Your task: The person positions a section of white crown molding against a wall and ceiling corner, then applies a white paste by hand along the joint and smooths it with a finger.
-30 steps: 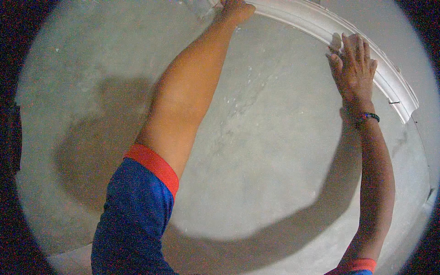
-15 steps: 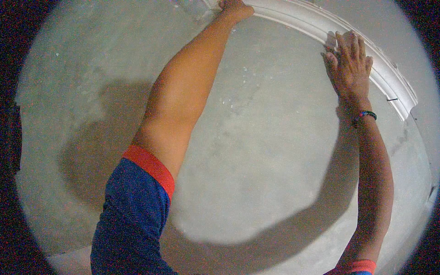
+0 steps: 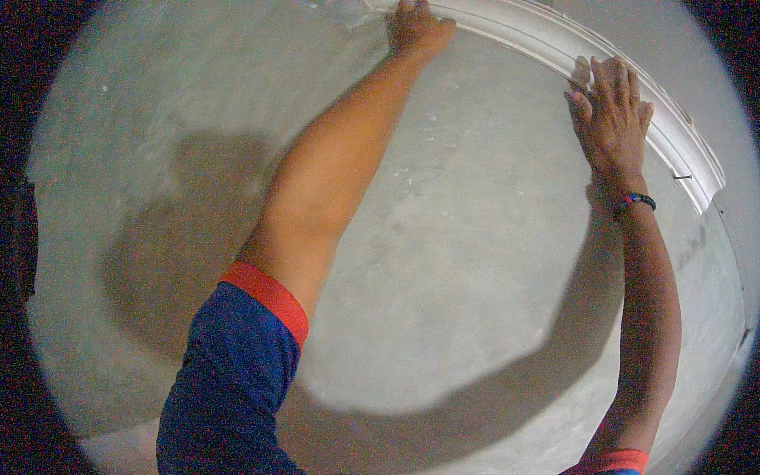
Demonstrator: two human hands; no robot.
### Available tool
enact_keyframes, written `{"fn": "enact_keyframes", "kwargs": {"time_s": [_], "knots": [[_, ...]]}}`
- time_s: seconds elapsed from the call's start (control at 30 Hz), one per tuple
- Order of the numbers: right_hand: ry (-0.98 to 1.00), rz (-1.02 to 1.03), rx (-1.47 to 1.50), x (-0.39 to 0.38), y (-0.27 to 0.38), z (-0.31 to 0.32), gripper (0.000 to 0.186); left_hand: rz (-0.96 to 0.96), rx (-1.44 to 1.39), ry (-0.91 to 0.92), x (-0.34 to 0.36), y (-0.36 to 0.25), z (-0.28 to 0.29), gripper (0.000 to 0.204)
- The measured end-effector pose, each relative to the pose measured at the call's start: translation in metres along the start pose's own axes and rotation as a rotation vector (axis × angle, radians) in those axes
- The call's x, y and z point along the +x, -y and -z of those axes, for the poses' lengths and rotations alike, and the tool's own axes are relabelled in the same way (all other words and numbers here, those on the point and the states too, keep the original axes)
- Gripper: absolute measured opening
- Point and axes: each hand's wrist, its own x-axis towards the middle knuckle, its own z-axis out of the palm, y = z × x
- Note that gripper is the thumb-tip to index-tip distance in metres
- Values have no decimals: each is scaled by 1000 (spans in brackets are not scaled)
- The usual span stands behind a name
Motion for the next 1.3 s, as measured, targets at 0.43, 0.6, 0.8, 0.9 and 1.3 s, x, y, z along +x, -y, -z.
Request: {"fn": "enact_keyframes", "kwargs": {"time_s": [0.43,0.6,0.8,0.9,1.3], "knots": [[-1,3,8,-2,-1,-2,60,-44,-133,92,-10,-7,6,65],[-15,19,12,0,2,-5,55,96,-381,97,-3,-1,6,62],[-12,39,41,-4,1,2,44,-122,-146,-77,-39,-6,-16,57],[-37,68,42,-7,-5,3,42,-170,-124,-39,-42,-7,-16,55],[37,59,20,2,0,3,45,-125,-45,172,-23,-14,-1,61]]}}
